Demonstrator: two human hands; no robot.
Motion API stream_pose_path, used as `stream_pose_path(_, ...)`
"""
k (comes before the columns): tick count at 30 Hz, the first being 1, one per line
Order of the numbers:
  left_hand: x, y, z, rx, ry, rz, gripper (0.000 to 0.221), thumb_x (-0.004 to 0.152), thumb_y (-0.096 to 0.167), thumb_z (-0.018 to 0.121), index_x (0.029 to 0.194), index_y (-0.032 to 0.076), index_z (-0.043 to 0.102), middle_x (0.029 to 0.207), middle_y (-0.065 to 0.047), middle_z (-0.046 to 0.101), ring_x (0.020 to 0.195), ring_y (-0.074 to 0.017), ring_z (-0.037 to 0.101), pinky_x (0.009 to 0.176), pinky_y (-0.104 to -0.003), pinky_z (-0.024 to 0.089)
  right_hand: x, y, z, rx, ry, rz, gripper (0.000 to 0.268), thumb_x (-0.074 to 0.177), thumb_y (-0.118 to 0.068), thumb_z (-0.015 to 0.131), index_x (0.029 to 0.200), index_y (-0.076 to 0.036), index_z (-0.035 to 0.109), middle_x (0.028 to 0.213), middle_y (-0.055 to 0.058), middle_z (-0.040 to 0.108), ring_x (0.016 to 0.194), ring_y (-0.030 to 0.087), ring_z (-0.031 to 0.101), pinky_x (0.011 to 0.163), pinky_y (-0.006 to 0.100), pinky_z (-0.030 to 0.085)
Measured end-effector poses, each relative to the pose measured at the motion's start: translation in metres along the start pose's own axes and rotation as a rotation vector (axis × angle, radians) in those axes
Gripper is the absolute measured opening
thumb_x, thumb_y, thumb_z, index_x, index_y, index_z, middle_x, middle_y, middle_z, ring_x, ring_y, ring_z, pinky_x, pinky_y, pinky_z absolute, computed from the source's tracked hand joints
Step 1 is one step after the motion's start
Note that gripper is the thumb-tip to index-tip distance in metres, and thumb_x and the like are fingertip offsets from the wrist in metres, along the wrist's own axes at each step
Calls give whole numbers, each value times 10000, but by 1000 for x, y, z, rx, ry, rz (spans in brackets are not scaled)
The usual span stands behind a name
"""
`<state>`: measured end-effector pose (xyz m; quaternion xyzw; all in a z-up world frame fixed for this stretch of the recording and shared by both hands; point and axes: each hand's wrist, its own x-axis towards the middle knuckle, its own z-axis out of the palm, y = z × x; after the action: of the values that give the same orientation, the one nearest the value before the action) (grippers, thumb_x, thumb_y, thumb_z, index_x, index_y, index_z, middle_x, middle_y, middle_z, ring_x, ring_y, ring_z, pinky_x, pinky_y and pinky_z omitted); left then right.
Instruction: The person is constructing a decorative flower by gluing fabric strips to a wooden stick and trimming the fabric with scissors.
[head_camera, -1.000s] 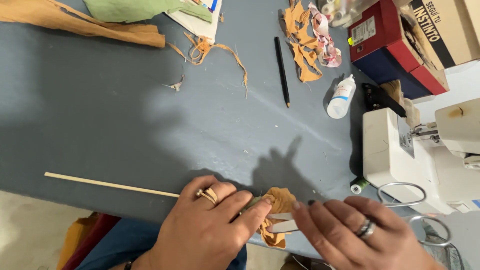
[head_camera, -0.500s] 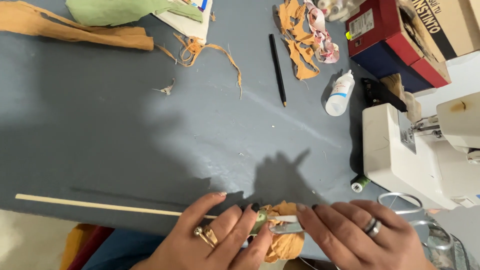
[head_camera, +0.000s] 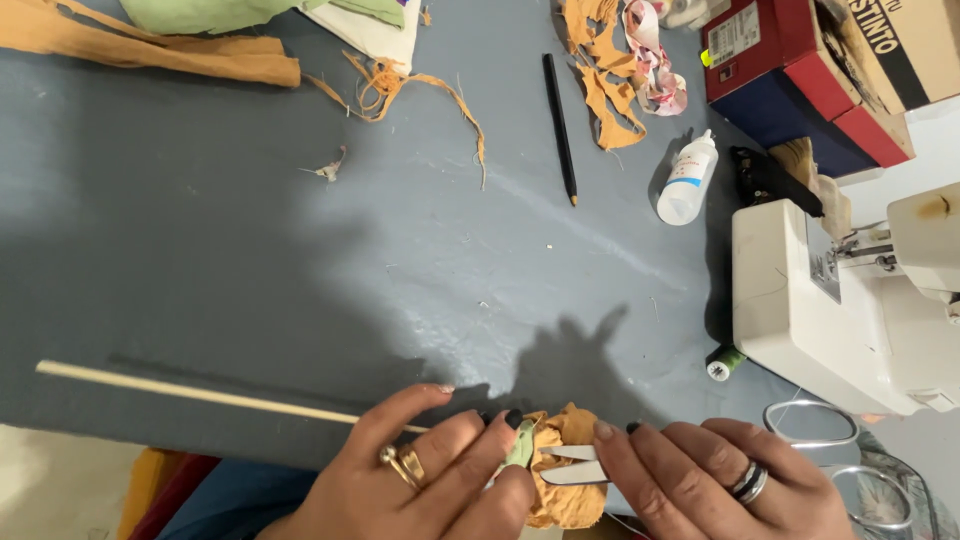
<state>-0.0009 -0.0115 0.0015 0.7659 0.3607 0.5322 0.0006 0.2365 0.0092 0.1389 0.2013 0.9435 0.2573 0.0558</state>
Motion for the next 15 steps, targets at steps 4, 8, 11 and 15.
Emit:
stream_pose_path(4,2,1,-1,-71,12,-46,202,1053,299,551,871,221,593,950,-1,752,886,-157,706,930,-403,558,0,-3,1,-21,-57,0,423,1042,-471,497,1205,-142,706,1040,-15,711,813,123,646,702,319,539)
stream_pose_path(8,-3,-1,5,-78,-7,-61,174,1025,337,603,891,225,591,997,2,767,907,-162,713,897,-375,550,6,-2,4,-28,-8,-51,276,1041,-290,514,1164,-128,701,1027,-6,706,808,128,641,690,298,549)
stream_pose_path(11,-2,-2,5,-37,26,-21,159,1005,296,618,874,221,569,976,5,764,885,-148,722,832,-333,572,7,1,3,-53,-25,-100,259,1047,-290,537,1179,-137,698,1022,-10,699,812,132,640,701,289,544)
stream_pose_path(15,-2,-1,5,-51,-14,-39,176,1027,278,552,884,177,560,979,-22,776,905,-166,735,853,-339,579,17,6,11,28,57,-142,173,1020,-253,606,1082,-133,714,933,-8,680,731,117,657,642,277,553)
